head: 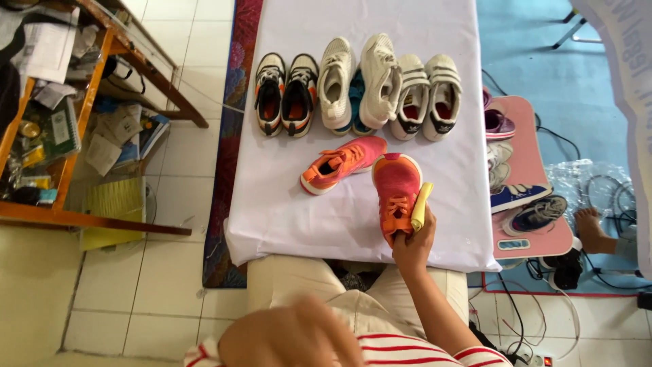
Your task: The person is cleaning several pairs of sneakers by wiping them down with a yellow cloth on a white table.
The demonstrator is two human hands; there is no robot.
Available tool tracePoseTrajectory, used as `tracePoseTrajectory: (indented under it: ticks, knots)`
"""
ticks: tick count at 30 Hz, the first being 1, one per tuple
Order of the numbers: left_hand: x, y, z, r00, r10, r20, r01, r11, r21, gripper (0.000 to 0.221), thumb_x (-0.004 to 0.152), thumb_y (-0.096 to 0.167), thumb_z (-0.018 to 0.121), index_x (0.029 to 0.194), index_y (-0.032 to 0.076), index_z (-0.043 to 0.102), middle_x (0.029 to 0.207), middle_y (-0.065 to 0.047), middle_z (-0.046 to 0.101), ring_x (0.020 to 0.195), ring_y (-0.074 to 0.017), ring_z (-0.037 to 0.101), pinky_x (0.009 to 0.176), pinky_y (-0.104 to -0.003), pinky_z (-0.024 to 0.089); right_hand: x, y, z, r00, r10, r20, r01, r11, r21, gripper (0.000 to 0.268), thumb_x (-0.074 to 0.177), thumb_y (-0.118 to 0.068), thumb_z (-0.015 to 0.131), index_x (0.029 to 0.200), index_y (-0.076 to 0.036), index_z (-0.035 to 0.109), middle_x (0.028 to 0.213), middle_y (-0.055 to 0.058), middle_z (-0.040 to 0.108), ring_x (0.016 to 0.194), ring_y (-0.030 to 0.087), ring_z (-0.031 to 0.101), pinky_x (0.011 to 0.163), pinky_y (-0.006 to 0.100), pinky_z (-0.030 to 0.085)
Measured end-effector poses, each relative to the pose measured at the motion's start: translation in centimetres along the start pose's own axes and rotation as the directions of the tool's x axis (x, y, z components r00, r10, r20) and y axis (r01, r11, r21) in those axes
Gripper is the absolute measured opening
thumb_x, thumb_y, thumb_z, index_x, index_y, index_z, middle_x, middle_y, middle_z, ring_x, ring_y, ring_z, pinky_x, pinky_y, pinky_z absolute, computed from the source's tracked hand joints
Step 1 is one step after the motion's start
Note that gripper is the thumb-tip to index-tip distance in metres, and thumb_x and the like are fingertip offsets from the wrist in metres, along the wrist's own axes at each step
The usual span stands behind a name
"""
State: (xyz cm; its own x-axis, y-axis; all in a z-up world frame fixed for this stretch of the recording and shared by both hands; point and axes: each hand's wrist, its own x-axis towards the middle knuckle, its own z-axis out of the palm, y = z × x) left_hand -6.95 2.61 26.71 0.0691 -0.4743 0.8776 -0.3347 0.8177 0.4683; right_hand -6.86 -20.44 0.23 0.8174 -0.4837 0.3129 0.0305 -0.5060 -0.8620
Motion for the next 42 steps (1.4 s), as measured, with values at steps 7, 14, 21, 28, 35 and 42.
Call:
tracePoseTrajectory:
  ticks: [7,14,21,28,35,42]
  knots:
    - [-6.3,-12.0,1.4,0.703,-0.393,-0.593,0.702,0.521,0.486,0.029,0.078,0.01,0.052,0.108,0.008,0.051,0.1,-0.009,0.058,0.091,-0.0254,0.054,0.087,-0.035,0.041,0.9,-1.2,-0.9,0.969,0.214,-0.122,-0.2,0.973,0.118,0.071,0.066,0.003,0.041,0.135,-0.008,0.031,0.115,0.019,0.054,0.099,0.033,0.055,0.081,0.043,0.048]
    - [-16.9,-20.9,3.0,0.513,-0.64,-0.572,0.839,0.233,0.491,0.082,0.076,0.012,0.068,0.142,0.002,0.021,0.142,-0.022,0.027,0.133,-0.0364,0.028,0.108,-0.046,0.03,1.5,-2.4,-1.0,0.915,0.388,-0.113,-0.366,0.914,0.176,0.072,0.067,0.005,0.04,0.137,-0.012,0.032,0.116,0.017,0.055,0.099,0.03,0.057,0.078,0.039,0.051]
    - [-17.8,-23.3,3.8,0.459,-0.528,-0.715,0.887,0.316,0.336,0.08,0.071,0.025,0.07,0.135,-0.001,0.028,0.136,-0.023,0.036,0.128,-0.0379,0.037,0.107,-0.044,0.031,1.4,-3.6,-0.6,0.791,0.611,-0.046,-0.578,0.769,0.271,0.063,0.069,-0.007,0.058,0.13,-0.013,0.04,0.11,0.01,0.06,0.098,0.021,0.058,0.085,0.031,0.047]
    - [-13.7,-18.2,2.1,0.238,-0.599,-0.764,0.92,0.391,-0.021,0.061,0.074,0.027,0.07,0.124,0.003,0.044,0.119,-0.015,0.057,0.106,-0.0248,0.058,0.087,-0.033,0.049,-0.5,-3.5,-0.4,0.827,0.557,0.072,-0.555,0.791,0.258,0.061,0.071,-0.017,0.07,0.126,-0.008,0.046,0.116,0.009,0.055,0.107,0.019,0.055,0.091,0.031,0.046]
    - [-21.5,-19.6,-0.3,0.259,-0.562,-0.786,0.851,0.518,-0.09,0.049,0.069,0.047,0.072,0.092,0.007,0.058,0.098,-0.007,0.058,0.091,-0.0181,0.056,0.08,-0.031,0.044,-1.3,-1.1,-0.2,0.685,0.693,0.224,-0.719,0.595,0.358,0.047,0.073,-0.007,0.064,0.119,-0.006,0.052,0.098,0.013,0.061,0.088,0.025,0.058,0.075,0.035,0.049]
    - [-23.0,-18.1,-3.5,0.057,-0.524,-0.85,0.848,0.474,-0.236,0.038,0.074,0.034,0.067,0.099,0.006,0.06,0.099,-0.005,0.064,0.098,-0.0173,0.06,0.088,-0.031,0.047,0.9,1.7,-2.9,0.748,0.661,-0.048,-0.551,0.661,0.51,0.02,0.077,-0.008,0.057,0.097,-0.007,0.057,0.086,0.006,0.052,0.081,0.02,0.049,0.069,0.034,0.043]
